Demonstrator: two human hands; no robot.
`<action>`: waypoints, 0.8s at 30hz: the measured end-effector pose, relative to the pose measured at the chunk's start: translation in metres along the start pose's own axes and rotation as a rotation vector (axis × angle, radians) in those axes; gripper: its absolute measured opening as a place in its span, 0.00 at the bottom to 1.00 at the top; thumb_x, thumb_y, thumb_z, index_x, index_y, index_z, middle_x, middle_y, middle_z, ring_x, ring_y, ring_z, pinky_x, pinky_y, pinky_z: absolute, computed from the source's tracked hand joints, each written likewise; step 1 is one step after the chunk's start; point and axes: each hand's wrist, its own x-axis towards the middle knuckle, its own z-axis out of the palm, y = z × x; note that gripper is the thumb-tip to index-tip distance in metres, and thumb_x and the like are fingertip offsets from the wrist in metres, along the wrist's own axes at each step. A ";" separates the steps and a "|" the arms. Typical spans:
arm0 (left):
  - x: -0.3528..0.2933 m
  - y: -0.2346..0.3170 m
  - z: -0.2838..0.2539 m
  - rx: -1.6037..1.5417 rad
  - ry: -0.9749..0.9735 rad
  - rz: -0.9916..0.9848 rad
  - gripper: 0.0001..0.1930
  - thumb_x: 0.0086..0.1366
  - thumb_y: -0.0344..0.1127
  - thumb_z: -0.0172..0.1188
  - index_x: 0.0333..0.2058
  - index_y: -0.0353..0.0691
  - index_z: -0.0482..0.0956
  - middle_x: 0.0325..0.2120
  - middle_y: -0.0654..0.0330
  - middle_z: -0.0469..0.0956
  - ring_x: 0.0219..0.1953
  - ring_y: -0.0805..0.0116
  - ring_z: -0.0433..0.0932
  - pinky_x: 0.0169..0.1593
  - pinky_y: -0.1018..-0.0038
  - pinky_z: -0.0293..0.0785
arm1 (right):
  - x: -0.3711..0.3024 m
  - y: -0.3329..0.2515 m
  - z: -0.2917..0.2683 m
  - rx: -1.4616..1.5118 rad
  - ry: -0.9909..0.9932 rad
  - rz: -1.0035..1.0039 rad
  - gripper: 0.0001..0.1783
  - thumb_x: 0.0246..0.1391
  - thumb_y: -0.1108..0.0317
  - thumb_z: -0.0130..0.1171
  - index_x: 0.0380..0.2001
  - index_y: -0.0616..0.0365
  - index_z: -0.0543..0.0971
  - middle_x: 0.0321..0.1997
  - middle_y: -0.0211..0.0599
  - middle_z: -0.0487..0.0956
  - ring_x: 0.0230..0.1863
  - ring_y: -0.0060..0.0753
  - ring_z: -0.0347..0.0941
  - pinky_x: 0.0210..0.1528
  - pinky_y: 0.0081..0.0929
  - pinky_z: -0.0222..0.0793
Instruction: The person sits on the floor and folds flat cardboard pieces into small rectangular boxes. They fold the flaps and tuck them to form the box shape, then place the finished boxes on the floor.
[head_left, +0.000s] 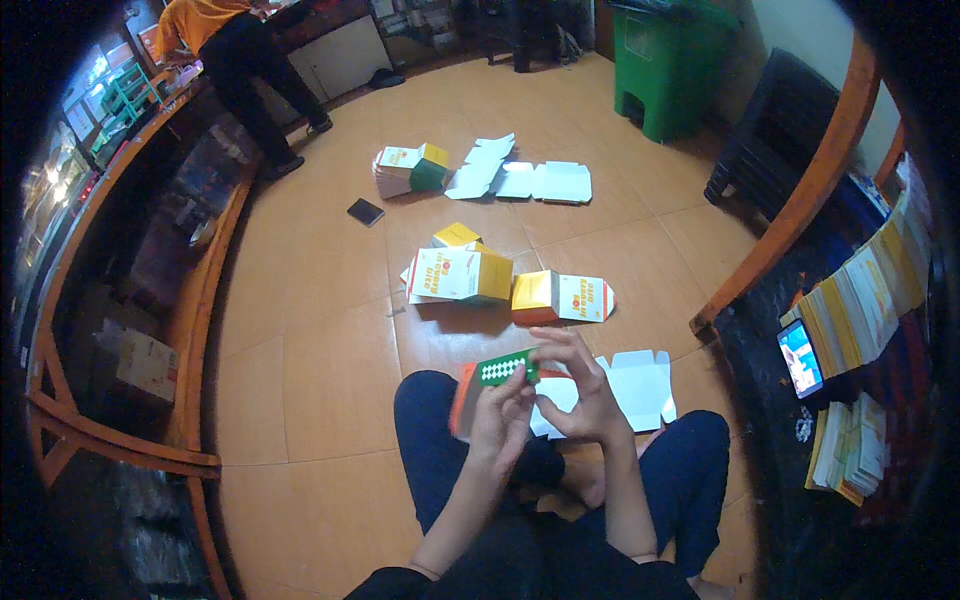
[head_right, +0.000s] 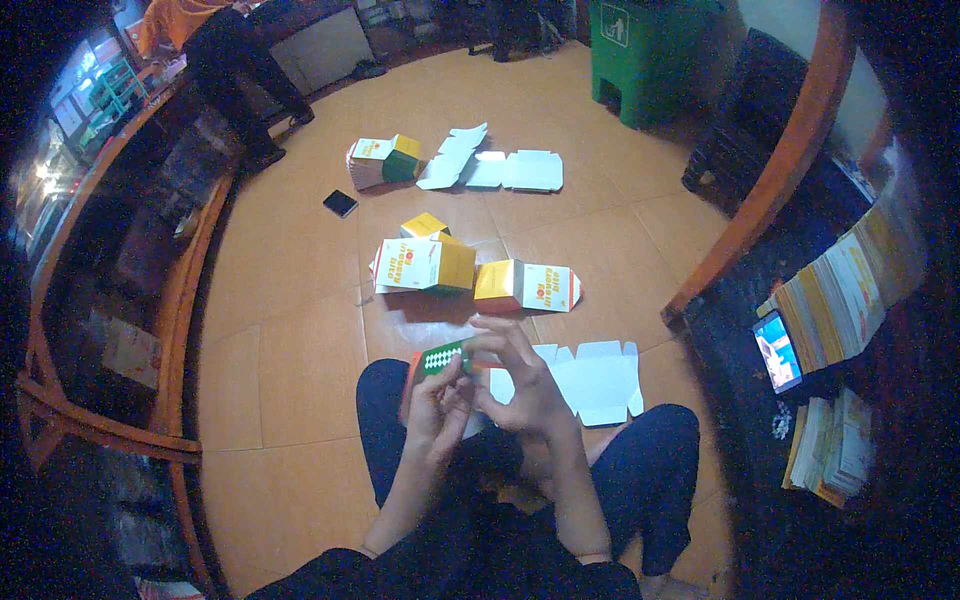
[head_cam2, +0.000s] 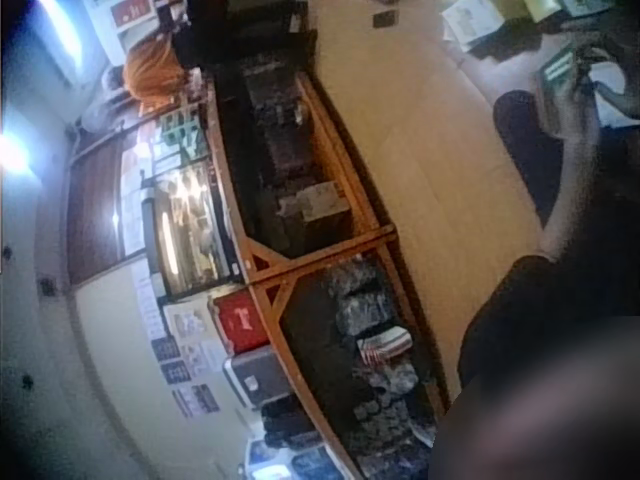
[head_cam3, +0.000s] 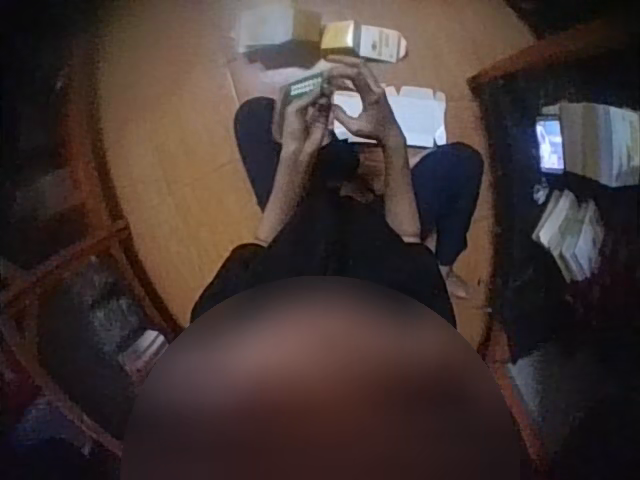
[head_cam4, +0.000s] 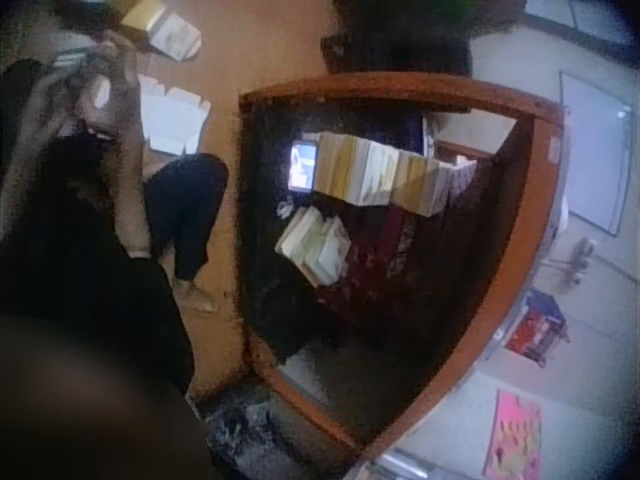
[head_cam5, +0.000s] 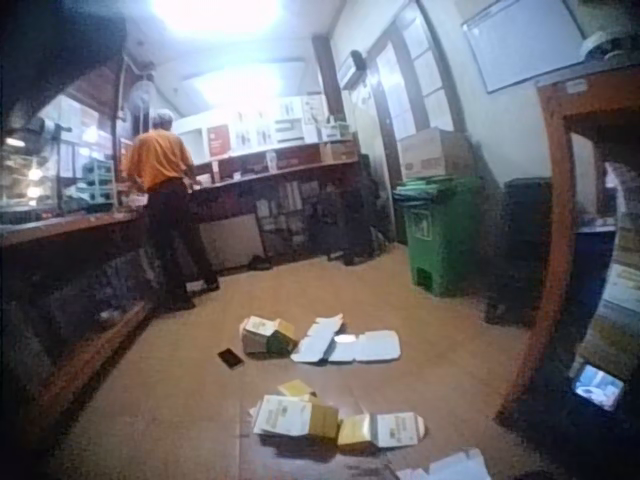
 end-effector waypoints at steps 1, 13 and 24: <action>0.003 0.005 -0.003 -0.025 -0.039 0.029 0.12 0.69 0.30 0.60 0.49 0.34 0.76 0.39 0.58 0.79 0.40 0.69 0.78 0.48 0.77 0.75 | 0.000 0.000 0.000 -0.011 0.031 -0.027 0.30 0.44 0.77 0.65 0.54 0.53 0.73 0.58 0.47 0.75 0.59 0.52 0.75 0.59 0.44 0.73; -0.010 0.009 0.014 -0.430 -0.331 -0.004 0.25 0.68 0.46 0.63 0.56 0.34 0.72 0.49 0.54 0.79 0.58 0.60 0.73 0.64 0.62 0.66 | -0.005 -0.028 -0.001 -0.332 0.371 -0.116 0.11 0.41 0.84 0.67 0.31 0.59 0.83 0.25 0.36 0.77 0.23 0.32 0.75 0.23 0.30 0.71; -0.031 0.017 0.023 0.689 0.058 0.579 0.10 0.64 0.24 0.65 0.44 0.31 0.80 0.36 0.56 0.83 0.38 0.70 0.82 0.44 0.74 0.79 | -0.001 -0.047 0.000 -0.077 0.312 -0.014 0.08 0.46 0.77 0.73 0.30 0.61 0.83 0.28 0.35 0.79 0.25 0.25 0.73 0.27 0.22 0.67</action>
